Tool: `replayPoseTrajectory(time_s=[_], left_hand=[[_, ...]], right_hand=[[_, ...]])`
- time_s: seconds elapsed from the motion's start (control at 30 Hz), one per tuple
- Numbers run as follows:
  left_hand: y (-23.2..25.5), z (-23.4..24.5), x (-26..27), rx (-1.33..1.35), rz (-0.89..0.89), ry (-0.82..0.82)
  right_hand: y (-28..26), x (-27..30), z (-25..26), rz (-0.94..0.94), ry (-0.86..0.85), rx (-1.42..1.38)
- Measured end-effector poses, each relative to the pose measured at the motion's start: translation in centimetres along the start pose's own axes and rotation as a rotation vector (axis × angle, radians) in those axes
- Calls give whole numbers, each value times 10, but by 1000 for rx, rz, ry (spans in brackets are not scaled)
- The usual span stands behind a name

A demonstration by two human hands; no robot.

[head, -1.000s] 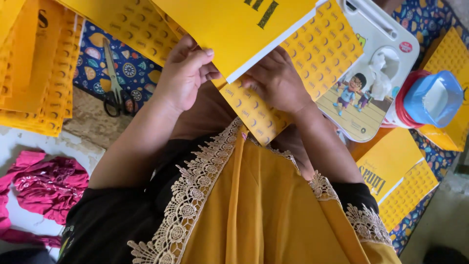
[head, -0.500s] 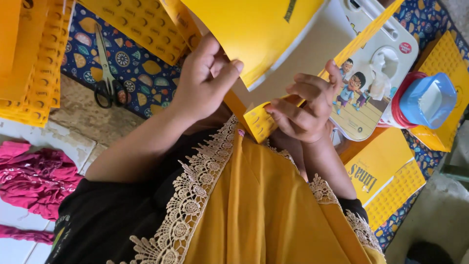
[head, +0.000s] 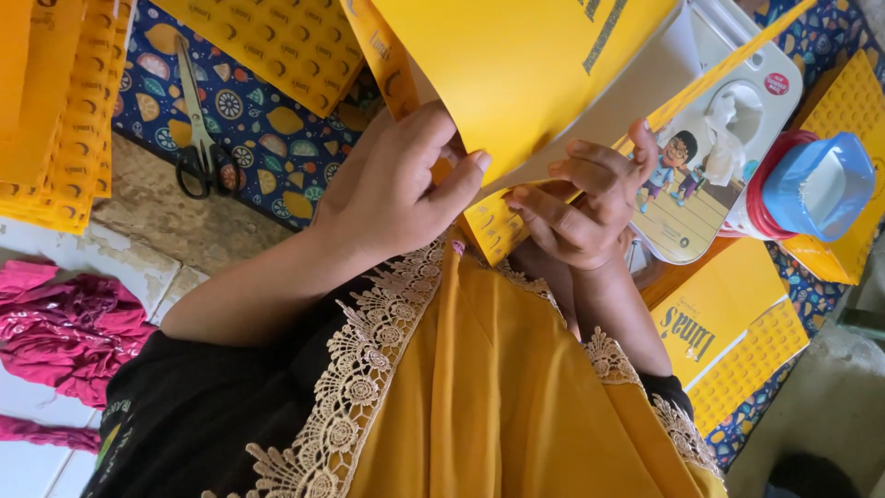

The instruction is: Applying glue to the edges of yellow cardboard sheets and wiping them clean

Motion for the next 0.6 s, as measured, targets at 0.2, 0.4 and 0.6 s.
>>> replayPoseTrajectory(time_s=[0.2,0.4,0.6], left_hand=[[-6,8,-1,-68,51,-10],[-43,7,7,164,240,-23],[-75,12,2,231,194,58]], right_hand=[[3,-9,-7,8,-7,50],[16,-18,-20,-24,-85,49],[31,-27,-43,-86,-137,-17]])
Point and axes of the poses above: each hand's wrist, its own x-axis away from the middle knuckle, its own z-axis out of the back of the hand, y = z × x, the point moved 5 cm from there along -x, towards the middle knuckle, and after that the axes turned 4 degrees about y, right-handed, at the moved point
